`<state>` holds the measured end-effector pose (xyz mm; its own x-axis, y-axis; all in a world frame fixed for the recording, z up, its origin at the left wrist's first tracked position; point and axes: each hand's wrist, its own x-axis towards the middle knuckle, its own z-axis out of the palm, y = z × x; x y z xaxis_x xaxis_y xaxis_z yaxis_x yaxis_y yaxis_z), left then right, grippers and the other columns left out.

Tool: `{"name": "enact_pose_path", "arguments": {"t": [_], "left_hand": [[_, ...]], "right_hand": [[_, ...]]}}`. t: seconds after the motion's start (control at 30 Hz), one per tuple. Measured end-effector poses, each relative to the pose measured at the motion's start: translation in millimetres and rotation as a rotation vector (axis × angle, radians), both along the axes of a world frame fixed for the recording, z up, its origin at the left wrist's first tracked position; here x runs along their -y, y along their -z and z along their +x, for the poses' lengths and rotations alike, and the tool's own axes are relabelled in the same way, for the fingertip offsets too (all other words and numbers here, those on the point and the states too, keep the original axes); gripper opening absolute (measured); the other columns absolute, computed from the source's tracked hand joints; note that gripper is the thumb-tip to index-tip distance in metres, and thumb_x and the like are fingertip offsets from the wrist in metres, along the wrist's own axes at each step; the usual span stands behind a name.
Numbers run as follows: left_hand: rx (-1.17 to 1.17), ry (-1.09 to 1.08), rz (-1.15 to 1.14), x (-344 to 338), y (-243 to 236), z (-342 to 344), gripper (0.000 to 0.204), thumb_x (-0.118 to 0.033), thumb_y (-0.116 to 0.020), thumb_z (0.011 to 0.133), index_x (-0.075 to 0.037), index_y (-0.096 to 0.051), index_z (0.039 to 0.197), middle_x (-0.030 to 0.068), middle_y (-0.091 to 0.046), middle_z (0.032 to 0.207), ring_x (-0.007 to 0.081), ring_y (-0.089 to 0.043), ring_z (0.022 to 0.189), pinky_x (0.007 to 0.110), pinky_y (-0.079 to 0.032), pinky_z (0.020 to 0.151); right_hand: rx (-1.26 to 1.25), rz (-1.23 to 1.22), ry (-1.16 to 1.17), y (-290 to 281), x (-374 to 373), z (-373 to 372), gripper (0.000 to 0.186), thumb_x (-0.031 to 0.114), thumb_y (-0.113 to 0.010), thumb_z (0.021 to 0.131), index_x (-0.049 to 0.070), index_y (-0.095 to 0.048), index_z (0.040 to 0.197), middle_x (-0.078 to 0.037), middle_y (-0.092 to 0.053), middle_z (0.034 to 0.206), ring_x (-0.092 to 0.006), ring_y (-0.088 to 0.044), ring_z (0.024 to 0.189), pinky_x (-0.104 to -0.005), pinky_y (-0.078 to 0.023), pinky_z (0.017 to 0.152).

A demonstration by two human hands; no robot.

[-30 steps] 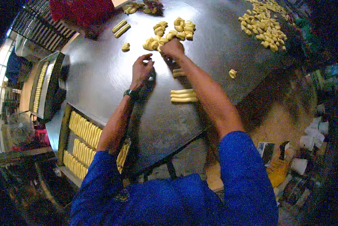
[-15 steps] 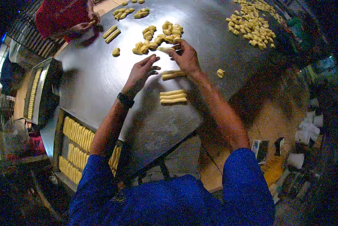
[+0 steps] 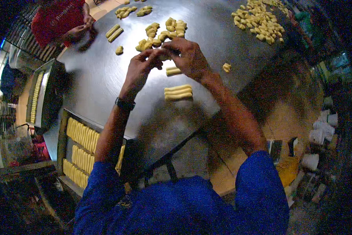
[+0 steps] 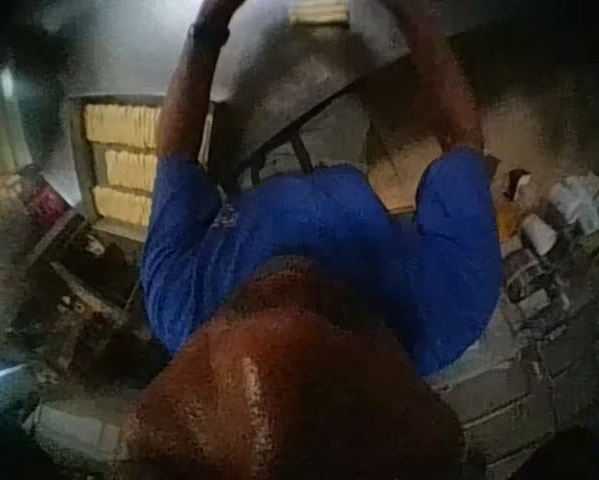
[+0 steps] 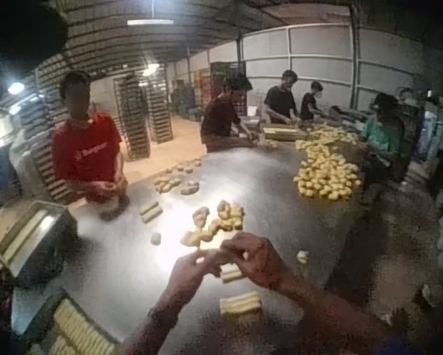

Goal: Shaping dough into long strips and arranging them on a baking tray.

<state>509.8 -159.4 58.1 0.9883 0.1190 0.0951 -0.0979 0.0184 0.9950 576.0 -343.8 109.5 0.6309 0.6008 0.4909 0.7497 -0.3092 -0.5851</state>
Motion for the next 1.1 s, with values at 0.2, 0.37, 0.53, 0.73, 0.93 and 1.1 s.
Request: {"name": "enact_pose_path", "arguments": {"t": [0.2, 0.37, 0.53, 0.73, 0.93, 1.1], "left_hand": [[0.139, 0.068, 0.111, -4, 0, 14, 0.032, -0.027, -0.062, 0.099, 0.001, -0.065, 0.115, 0.0055, -0.069, 0.101, 0.0118, -0.064, 0.091, 0.028, -0.052, 0.081], [0.049, 0.17, 0.047, -10, 12, 41, 0.037, -0.025, -0.066, 0.097, 0.003, -0.061, 0.12, 0.0099, -0.066, 0.112, 0.0153, -0.065, 0.097, 0.03, -0.054, 0.085], [-0.235, 0.366, 0.458, -27, 44, 105, 0.045, -0.041, -0.069, 0.092, 0.0, -0.069, 0.109, 0.0071, -0.071, 0.095, 0.0133, -0.067, 0.082, 0.026, -0.055, 0.071], [-0.117, 0.242, 1.126, -25, 85, 127, 0.047, -0.046, -0.072, 0.085, 0.0, -0.071, 0.075, 0.0146, -0.065, 0.069, 0.0234, -0.064, 0.066, 0.039, -0.052, 0.065], [-0.09, 0.118, 1.03, -38, 104, 126, 0.044, -0.047, -0.085, 0.071, -0.008, -0.067, 0.077, 0.0075, -0.067, 0.071, 0.0218, -0.063, 0.065, 0.036, -0.05, 0.065], [0.094, 0.091, 1.022, -48, 135, 140, 0.037, -0.04, -0.084, 0.076, -0.007, -0.067, 0.078, 0.0072, -0.067, 0.072, 0.0177, -0.063, 0.069, 0.034, -0.049, 0.065]], "right_hand": [[-1.266, 0.211, -0.263, 16, 6, 22, 0.046, 0.027, -0.071, 0.093, -0.004, -0.058, 0.125, -0.011, -0.069, 0.109, -0.018, -0.069, 0.096, -0.0315, -0.059, 0.082], [-1.09, 0.159, -0.272, 28, 18, 58, 0.051, 0.021, -0.076, 0.088, 0.0, -0.056, 0.13, -0.01, -0.066, 0.116, -0.0187, -0.064, 0.102, -0.0342, -0.051, 0.095], [-0.763, -0.405, -0.093, 47, 14, 120, 0.056, 0.033, -0.083, 0.078, 0.0, -0.064, 0.118, -0.011, -0.07, 0.099, -0.0176, -0.065, 0.086, -0.0326, -0.054, 0.077], [-0.272, -0.779, 0.111, 113, 7, 152, 0.079, 0.069, -0.083, 0.058, 0.002, -0.07, 0.098, -0.016, -0.071, 0.092, -0.0287, -0.067, 0.081, -0.043, -0.053, 0.073], [-0.39, -0.759, 0.17, 110, 22, 161, 0.079, 0.075, -0.077, 0.061, 0.003, -0.071, 0.094, -0.017, -0.07, 0.094, -0.03, -0.068, 0.087, -0.0428, -0.053, 0.079], [-0.247, -0.82, 0.102, 121, -4, 158, 0.07, 0.072, -0.076, 0.065, 0.007, -0.07, 0.094, -0.015, -0.071, 0.094, -0.0308, -0.068, 0.089, -0.0456, -0.054, 0.077]]}}
